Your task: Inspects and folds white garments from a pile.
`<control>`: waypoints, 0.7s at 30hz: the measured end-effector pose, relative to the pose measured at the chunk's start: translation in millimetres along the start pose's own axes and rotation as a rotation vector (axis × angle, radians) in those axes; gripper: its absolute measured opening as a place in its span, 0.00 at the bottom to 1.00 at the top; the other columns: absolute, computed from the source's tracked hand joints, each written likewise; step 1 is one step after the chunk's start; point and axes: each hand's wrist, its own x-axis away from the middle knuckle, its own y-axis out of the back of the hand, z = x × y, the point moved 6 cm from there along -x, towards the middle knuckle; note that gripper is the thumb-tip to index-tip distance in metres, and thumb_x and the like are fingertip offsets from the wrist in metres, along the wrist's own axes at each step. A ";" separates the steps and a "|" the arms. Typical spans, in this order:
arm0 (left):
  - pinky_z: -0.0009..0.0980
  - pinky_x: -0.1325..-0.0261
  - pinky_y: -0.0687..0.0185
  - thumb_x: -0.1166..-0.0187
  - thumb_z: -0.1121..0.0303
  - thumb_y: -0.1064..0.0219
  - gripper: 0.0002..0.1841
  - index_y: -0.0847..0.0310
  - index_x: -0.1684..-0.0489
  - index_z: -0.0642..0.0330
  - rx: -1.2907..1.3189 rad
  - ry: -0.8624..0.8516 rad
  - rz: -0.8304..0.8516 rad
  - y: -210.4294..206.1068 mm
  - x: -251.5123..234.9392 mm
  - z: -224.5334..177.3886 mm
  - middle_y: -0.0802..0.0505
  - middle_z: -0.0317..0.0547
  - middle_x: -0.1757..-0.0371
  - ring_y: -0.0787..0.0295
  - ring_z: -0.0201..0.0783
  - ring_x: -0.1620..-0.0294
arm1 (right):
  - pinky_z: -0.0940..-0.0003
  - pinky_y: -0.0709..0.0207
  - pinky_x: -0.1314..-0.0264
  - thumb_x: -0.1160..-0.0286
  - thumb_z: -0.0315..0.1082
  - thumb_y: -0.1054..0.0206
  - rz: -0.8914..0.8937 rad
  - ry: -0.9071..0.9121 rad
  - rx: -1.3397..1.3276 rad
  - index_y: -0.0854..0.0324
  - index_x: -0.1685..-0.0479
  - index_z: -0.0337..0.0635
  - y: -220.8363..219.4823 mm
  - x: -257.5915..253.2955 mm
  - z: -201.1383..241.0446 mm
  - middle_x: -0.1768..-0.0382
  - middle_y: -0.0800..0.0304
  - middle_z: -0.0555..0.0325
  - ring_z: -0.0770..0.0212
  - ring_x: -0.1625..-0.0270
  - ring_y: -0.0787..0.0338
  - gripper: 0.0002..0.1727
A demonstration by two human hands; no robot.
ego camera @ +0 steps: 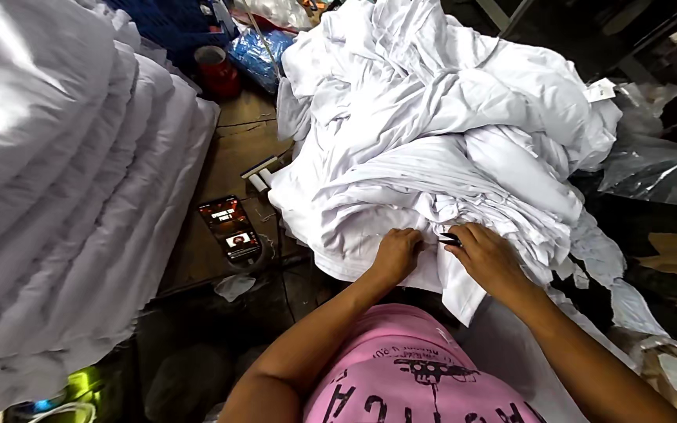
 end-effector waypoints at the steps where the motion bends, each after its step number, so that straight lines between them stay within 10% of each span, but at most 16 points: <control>1: 0.53 0.38 0.20 0.16 0.67 0.36 0.14 0.11 0.58 0.73 -0.014 0.027 0.006 -0.2 2.6 -1.1 0.05 0.61 0.56 0.07 0.58 0.50 | 0.40 0.14 0.52 0.23 0.34 0.31 0.023 0.011 0.016 0.14 0.49 0.28 0.1 1.0 1.9 0.57 0.09 0.34 0.34 0.53 0.07 0.15; 16: 0.43 0.60 0.18 0.27 0.69 0.31 0.09 0.13 0.71 0.67 -0.107 -0.159 -0.337 -5.8 6.7 -13.2 0.08 0.51 0.72 0.10 0.48 0.70 | 0.51 0.16 0.61 0.22 0.27 0.36 -0.074 0.135 0.159 0.11 0.56 0.35 -18.5 -0.7 10.1 0.65 0.08 0.44 0.43 0.62 0.07 0.08; 21: 0.48 0.50 0.17 0.21 0.68 0.32 0.12 0.11 0.65 0.71 0.021 0.010 -0.249 -3.3 3.7 -7.8 0.07 0.56 0.67 0.09 0.53 0.62 | 0.47 0.14 0.58 0.21 0.30 0.35 -0.038 0.146 0.078 0.10 0.55 0.35 -15.4 2.4 -3.1 0.63 0.07 0.44 0.41 0.59 0.06 0.10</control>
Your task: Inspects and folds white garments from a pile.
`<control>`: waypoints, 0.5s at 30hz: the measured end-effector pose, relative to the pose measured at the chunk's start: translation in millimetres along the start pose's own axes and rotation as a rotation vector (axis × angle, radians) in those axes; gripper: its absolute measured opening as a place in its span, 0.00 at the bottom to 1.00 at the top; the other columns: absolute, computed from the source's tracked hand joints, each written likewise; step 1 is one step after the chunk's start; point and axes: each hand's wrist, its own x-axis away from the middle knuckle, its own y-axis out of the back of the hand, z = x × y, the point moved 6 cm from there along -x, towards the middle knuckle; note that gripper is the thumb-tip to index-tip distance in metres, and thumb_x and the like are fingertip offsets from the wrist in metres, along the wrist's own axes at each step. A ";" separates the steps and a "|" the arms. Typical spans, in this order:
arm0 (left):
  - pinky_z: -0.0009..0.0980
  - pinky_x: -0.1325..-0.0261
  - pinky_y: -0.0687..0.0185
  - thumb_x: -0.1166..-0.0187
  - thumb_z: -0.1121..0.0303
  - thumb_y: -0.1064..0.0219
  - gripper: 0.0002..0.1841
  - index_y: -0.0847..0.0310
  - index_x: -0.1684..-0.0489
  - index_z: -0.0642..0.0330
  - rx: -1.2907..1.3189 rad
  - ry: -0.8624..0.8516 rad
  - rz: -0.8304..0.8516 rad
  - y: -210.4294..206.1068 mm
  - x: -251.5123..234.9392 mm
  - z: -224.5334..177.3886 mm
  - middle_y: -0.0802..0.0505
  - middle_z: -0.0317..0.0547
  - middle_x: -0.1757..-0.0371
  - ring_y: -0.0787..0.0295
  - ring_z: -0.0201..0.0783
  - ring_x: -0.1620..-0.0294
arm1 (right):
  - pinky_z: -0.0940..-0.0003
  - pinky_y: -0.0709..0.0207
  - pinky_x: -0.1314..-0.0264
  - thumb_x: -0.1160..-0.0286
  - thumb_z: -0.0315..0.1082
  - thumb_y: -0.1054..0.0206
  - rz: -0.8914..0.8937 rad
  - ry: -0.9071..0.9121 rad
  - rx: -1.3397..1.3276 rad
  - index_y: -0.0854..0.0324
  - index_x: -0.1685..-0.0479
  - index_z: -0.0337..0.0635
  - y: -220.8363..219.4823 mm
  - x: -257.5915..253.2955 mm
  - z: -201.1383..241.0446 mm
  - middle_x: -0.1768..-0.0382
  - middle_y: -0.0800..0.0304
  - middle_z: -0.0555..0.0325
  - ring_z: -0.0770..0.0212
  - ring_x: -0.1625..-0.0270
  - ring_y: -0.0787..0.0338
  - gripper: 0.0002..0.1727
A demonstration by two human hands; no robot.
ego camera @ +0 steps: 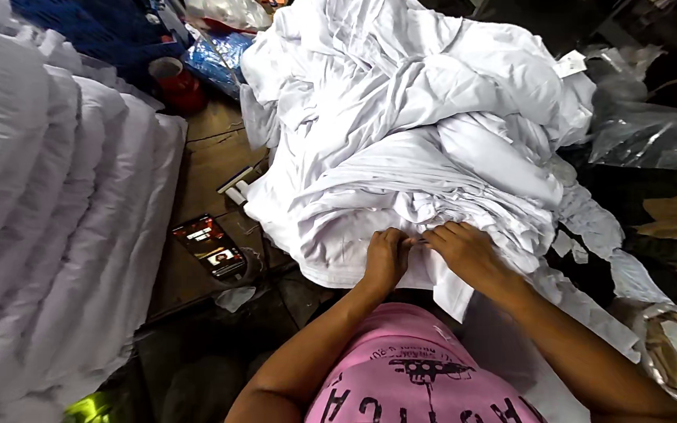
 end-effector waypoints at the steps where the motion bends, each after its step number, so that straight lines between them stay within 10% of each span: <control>1: 0.49 0.48 0.17 0.21 0.68 0.32 0.12 0.11 0.65 0.71 0.000 0.009 0.008 1.4 0.3 0.3 0.06 0.56 0.66 0.08 0.54 0.60 | 0.45 0.14 0.56 0.20 0.32 0.34 0.021 -0.003 -0.013 0.11 0.53 0.34 0.7 1.1 0.3 0.62 0.07 0.42 0.40 0.57 0.06 0.11; 8: 0.43 0.55 0.17 0.24 0.67 0.30 0.10 0.12 0.69 0.68 -0.059 -0.174 -0.133 9.4 3.7 -12.5 0.08 0.54 0.69 0.09 0.50 0.64 | 0.43 0.16 0.61 0.17 0.30 0.41 -0.041 0.039 -0.020 0.11 0.55 0.32 -9.1 -5.4 -1.7 0.64 0.07 0.39 0.36 0.60 0.06 0.13; 12: 0.54 0.37 0.19 0.23 0.65 0.30 0.26 0.22 0.31 0.76 -0.231 0.085 0.275 3.6 23.8 -1.0 0.08 0.68 0.45 0.10 0.62 0.41 | 0.36 0.16 0.58 0.26 0.41 0.35 0.072 0.052 -0.139 0.12 0.45 0.35 -2.8 -3.8 -10.1 0.58 0.08 0.36 0.32 0.56 0.07 0.20; 15: 0.47 0.48 0.14 0.22 0.76 0.34 0.26 0.34 0.28 0.81 0.218 0.150 0.400 0.1 30.4 -13.8 0.10 0.63 0.59 0.09 0.54 0.57 | 0.33 0.19 0.60 0.43 0.35 0.19 0.244 0.126 -0.166 0.12 0.34 0.45 -3.6 -1.8 -3.6 0.63 0.09 0.37 0.30 0.59 0.09 0.29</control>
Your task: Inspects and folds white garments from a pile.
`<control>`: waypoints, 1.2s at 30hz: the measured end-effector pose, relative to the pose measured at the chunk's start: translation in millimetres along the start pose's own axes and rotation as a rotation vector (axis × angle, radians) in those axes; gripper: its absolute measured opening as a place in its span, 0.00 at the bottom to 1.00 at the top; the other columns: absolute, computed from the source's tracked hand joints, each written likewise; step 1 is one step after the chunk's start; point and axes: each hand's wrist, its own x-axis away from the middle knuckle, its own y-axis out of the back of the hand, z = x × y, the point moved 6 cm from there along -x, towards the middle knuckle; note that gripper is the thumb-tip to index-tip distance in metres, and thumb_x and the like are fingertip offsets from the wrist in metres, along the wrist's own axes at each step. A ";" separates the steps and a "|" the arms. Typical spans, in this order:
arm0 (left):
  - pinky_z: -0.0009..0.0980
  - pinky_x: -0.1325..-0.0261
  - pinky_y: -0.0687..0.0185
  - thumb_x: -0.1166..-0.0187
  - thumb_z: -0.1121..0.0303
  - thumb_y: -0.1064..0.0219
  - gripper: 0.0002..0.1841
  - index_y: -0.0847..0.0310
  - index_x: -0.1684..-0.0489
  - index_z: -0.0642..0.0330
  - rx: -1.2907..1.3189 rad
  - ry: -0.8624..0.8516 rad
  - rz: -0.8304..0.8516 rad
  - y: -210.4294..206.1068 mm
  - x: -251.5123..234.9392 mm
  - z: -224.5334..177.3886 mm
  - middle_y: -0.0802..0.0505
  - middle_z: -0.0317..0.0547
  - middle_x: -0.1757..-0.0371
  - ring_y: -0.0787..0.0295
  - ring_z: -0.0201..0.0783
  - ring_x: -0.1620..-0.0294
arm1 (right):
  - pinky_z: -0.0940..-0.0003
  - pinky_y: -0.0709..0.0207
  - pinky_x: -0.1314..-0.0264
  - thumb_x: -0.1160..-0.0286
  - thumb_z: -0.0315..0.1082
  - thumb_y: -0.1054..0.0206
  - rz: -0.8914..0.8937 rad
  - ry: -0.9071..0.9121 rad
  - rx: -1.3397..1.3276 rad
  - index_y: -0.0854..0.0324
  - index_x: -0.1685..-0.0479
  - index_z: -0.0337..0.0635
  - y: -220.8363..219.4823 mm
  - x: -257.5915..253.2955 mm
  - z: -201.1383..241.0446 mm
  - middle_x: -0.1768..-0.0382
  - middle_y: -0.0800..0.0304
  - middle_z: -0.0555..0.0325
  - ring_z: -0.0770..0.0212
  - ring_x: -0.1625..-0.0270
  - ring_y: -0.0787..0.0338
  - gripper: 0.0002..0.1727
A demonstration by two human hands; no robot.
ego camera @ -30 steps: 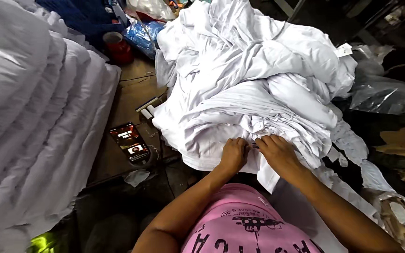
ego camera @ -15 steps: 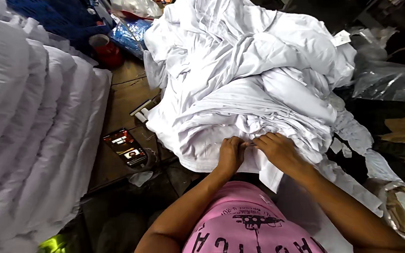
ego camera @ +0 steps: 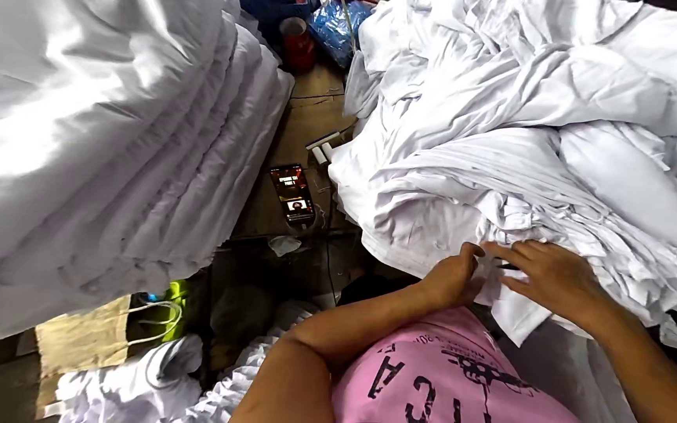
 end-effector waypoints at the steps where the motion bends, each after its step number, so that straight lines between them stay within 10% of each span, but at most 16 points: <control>1: 0.41 0.53 0.15 0.24 0.78 0.33 0.24 0.34 0.33 0.83 0.130 -0.049 -0.021 1.2 -0.8 -6.5 0.11 0.60 0.64 0.11 0.48 0.63 | 0.34 0.20 0.63 0.47 0.31 0.17 0.012 0.025 0.020 0.09 0.41 0.42 -2.7 -0.8 2.8 0.66 0.10 0.38 0.31 0.61 0.09 0.26; 4: 0.37 0.49 0.14 0.22 0.80 0.35 0.20 0.31 0.35 0.83 0.253 -0.134 0.002 11.9 0.8 -21.6 0.09 0.61 0.60 0.08 0.44 0.59 | 0.39 0.18 0.68 0.41 0.22 0.30 -0.132 0.047 0.038 0.09 0.62 0.36 3.7 0.7 -5.7 0.68 0.07 0.41 0.36 0.66 0.07 0.09; 9: 0.38 0.37 0.14 0.16 0.72 0.39 0.15 0.18 0.38 0.73 0.018 -0.197 -0.191 76.3 4.8 -12.6 0.06 0.56 0.47 0.06 0.41 0.46 | 0.38 0.18 0.42 0.30 0.13 0.36 -0.232 -0.244 -0.247 0.12 0.50 0.24 113.8 9.6 -69.5 0.54 0.08 0.31 0.38 0.52 0.07 0.12; 16: 0.46 0.39 0.16 0.11 0.68 0.45 0.19 0.22 0.37 0.79 -0.139 -0.054 -0.701 211.1 -39.3 5.6 0.10 0.68 0.43 0.10 0.51 0.45 | 0.88 0.23 0.45 0.25 0.23 0.39 -0.373 -0.027 -0.311 0.15 0.57 0.24 195.5 -29.2 -83.6 0.60 0.09 0.55 0.87 0.57 0.17 0.10; 19: 0.62 0.25 0.29 0.07 0.57 0.48 0.27 0.26 0.29 0.80 -0.123 0.169 -0.446 225.3 -100.3 32.7 0.16 0.76 0.33 0.19 0.67 0.30 | 0.78 0.16 0.47 0.33 0.22 0.34 -0.240 0.051 -0.403 0.11 0.60 0.30 156.8 -40.3 -42.2 0.62 0.06 0.57 0.79 0.59 0.11 0.08; 22: 0.60 0.24 0.30 0.06 0.51 0.51 0.30 0.23 0.31 0.77 0.017 0.199 -0.296 226.2 -171.0 59.0 0.15 0.72 0.34 0.19 0.62 0.30 | 0.37 0.16 0.51 0.32 0.25 0.28 0.114 0.041 -0.263 0.07 0.53 0.42 69.1 -45.1 9.6 0.61 0.04 0.46 0.43 0.56 0.04 0.11; 24: 0.59 0.22 0.32 0.06 0.48 0.54 0.32 0.24 0.29 0.75 0.117 0.206 -0.308 232.8 -213.1 60.4 0.17 0.72 0.29 0.22 0.60 0.25 | 0.27 0.19 0.53 0.31 0.25 0.28 0.213 -0.016 -0.196 0.08 0.51 0.43 18.3 -52.3 25.5 0.61 0.05 0.41 0.34 0.55 0.06 0.11; 28: 0.63 0.31 0.29 0.13 0.41 0.43 0.39 0.21 0.40 0.81 0.130 0.285 -0.495 261.8 -281.0 52.2 0.16 0.78 0.40 0.20 0.67 0.35 | 0.24 0.23 0.51 0.19 0.35 0.35 0.305 -0.225 -0.176 0.11 0.42 0.44 -13.1 -79.7 25.3 0.55 0.07 0.34 0.27 0.49 0.09 0.13; 33: 0.65 0.18 0.37 0.34 0.41 0.20 0.60 0.51 0.12 0.78 0.190 0.361 -0.779 290.4 -322.8 25.4 0.36 0.85 0.17 0.39 0.77 0.16 | 0.22 0.22 0.54 0.22 0.35 0.32 0.179 -0.312 -0.226 0.09 0.44 0.47 -20.5 -87.8 22.5 0.60 0.06 0.35 0.28 0.54 0.07 0.13; 36: 0.55 0.24 0.27 0.31 0.58 0.19 0.44 0.37 0.20 0.77 0.502 0.274 -0.734 268.2 -351.7 7.0 0.21 0.73 0.26 0.23 0.61 0.25 | 0.25 0.20 0.55 0.29 0.31 0.28 0.066 -0.263 -0.272 0.08 0.48 0.46 -29.7 -91.8 15.3 0.64 0.05 0.39 0.32 0.57 0.06 0.12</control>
